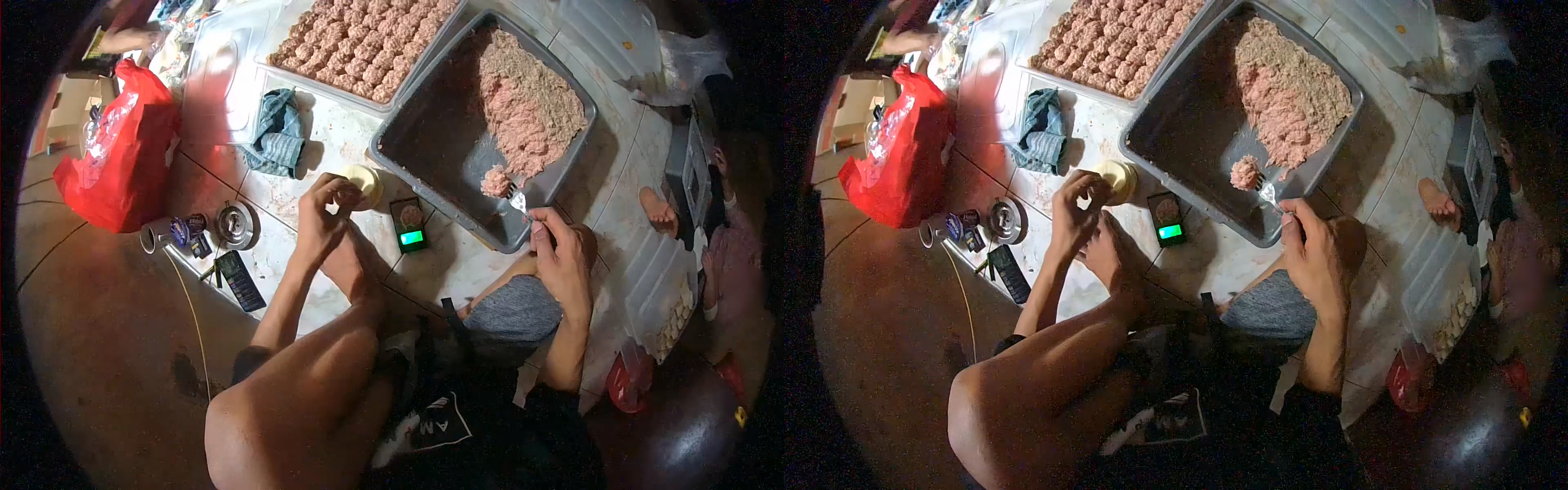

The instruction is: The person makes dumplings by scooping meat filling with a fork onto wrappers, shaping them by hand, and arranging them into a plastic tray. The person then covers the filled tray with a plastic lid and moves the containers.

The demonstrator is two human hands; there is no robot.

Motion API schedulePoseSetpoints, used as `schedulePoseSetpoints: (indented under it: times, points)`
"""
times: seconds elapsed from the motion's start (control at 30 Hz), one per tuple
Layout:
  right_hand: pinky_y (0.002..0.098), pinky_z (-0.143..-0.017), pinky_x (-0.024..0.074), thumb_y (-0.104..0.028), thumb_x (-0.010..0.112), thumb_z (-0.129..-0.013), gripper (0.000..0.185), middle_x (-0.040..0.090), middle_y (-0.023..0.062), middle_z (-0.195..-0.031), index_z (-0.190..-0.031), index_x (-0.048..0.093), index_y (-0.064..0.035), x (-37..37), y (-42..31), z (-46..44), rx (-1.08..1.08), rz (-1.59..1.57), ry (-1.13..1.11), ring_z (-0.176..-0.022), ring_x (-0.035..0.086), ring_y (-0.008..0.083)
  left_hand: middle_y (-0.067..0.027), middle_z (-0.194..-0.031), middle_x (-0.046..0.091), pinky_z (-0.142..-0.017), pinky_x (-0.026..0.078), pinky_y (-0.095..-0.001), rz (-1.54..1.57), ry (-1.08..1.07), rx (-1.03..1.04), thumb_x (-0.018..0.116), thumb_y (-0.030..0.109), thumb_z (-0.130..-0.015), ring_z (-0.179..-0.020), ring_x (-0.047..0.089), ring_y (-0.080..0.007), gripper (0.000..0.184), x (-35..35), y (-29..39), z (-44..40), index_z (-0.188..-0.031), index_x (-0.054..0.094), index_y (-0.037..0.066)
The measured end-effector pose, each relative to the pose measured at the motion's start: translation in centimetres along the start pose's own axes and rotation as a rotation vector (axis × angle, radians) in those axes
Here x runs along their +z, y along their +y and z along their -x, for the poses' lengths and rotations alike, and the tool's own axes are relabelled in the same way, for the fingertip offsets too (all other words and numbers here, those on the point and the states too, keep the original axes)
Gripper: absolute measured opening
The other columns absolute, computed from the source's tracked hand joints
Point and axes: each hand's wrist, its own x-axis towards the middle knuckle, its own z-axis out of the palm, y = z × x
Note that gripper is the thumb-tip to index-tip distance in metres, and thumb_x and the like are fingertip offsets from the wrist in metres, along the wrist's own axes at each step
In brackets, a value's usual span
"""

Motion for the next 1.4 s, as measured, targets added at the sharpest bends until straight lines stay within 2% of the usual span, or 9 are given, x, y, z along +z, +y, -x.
schedulePoseSetpoints:
  times: [0.07,0.23,0.37,0.47,0.63,0.87,1.07,1.23,1.4]
  points:
    - [0.0385,-0.072,0.0520,-0.017,0.053,-0.108,0.023,0.067,0.0133,-0.081,-0.119,0.064,-0.0004,-0.1,-0.5,-0.1,-0.015,0.003,-0.008,-0.074,0.067,0.0245,-0.0099,-0.096,0.073,-0.073,0.053,-0.0300,0.075,-0.021,-0.082,0.081,0.008,-0.090,-0.084,0.066,-0.0147,0.017,-1.0,-1.5,-0.3,-0.097,0.073,-0.005]
    - [0.0330,-0.070,0.0534,-0.010,0.059,-0.104,0.022,0.068,0.0120,-0.080,-0.122,0.068,-0.0009,-0.4,-2.5,-0.5,-0.026,-0.092,-0.052,-0.073,0.068,0.0171,-0.0109,-0.114,0.072,-0.087,0.053,-0.0303,0.751,0.181,-0.222,0.067,0.006,-0.101,-0.096,0.065,-0.0136,0.008,-4.2,-1.6,-1.0,-0.104,0.068,-0.001]
    - [0.0329,-0.072,0.0564,-0.007,0.064,-0.101,0.031,0.076,0.0138,-0.092,-0.131,0.071,-0.0039,0.3,-7.5,-0.4,-0.258,-0.157,0.019,-0.077,0.073,0.0165,-0.0340,-0.133,0.063,-0.114,0.044,-0.0647,1.551,0.102,-0.313,0.049,0.039,-0.105,-0.129,0.059,-0.0533,0.036,-4.9,3.1,-3.4,-0.119,0.059,0.008]
    - [0.0361,-0.070,0.0571,-0.002,0.065,-0.098,0.032,0.075,0.0143,-0.096,-0.129,0.072,-0.0039,1.8,-11.8,-1.4,-0.526,-0.068,0.151,-0.076,0.074,0.0266,-0.0307,-0.126,0.067,-0.104,0.053,-0.0584,1.632,0.018,-0.479,0.045,0.061,-0.101,-0.117,0.067,-0.0473,0.067,-1.6,6.7,-5.6,-0.126,0.058,0.000]
    - [0.0391,-0.068,0.0549,0.004,0.064,-0.094,0.035,0.071,0.0167,-0.096,-0.128,0.072,-0.0030,6.4,-11.0,-3.2,-0.451,0.218,0.089,-0.078,0.072,0.0325,-0.0252,-0.119,0.071,-0.106,0.050,-0.0525,1.683,-0.214,-0.580,0.033,0.072,-0.101,-0.112,0.069,-0.0387,0.084,1.8,11.1,-5.7,-0.122,0.063,-0.003]
    - [0.0455,-0.064,0.0544,-0.001,0.062,-0.095,0.040,0.065,0.0188,-0.092,-0.134,0.067,-0.0025,4.7,-13.0,-1.8,-0.354,0.247,0.093,-0.078,0.070,0.0394,-0.0239,-0.113,0.071,-0.102,0.051,-0.0512,1.723,-0.008,-0.689,0.032,0.071,-0.101,-0.108,0.069,-0.0382,0.084,2.7,9.0,-6.4,-0.116,0.065,-0.005]
    - [0.0467,-0.065,0.0549,-0.002,0.062,-0.095,0.037,0.069,0.0188,-0.095,-0.131,0.068,-0.0038,4.9,-12.3,-3.1,-0.371,0.271,0.038,-0.079,0.070,0.0410,-0.0249,-0.109,0.070,-0.100,0.053,-0.0485,1.947,-0.066,-0.468,0.035,0.072,-0.099,-0.102,0.069,-0.0380,0.088,2.5,5.2,-6.1,-0.114,0.064,-0.010]
    - [0.0447,-0.061,0.0521,-0.004,0.063,-0.096,0.035,0.068,0.0182,-0.091,-0.131,0.069,-0.0039,8.3,-11.0,-4.6,-0.493,0.153,0.047,-0.074,0.068,0.0404,-0.0232,-0.106,0.071,-0.097,0.055,-0.0476,1.853,-0.228,-0.521,0.034,0.071,-0.099,-0.100,0.070,-0.0370,0.088,2.9,7.8,-6.0,-0.113,0.064,-0.010]
    - [0.0470,-0.064,0.0522,-0.004,0.062,-0.096,0.036,0.068,0.0202,-0.091,-0.132,0.070,-0.0058,6.0,-12.0,-2.7,-0.429,0.166,0.093,-0.078,0.069,0.0415,-0.0224,-0.101,0.071,-0.094,0.056,-0.0484,1.747,-0.020,-0.674,0.031,0.075,-0.098,-0.095,0.070,-0.0360,0.090,2.0,9.7,-6.1,-0.111,0.065,-0.007]
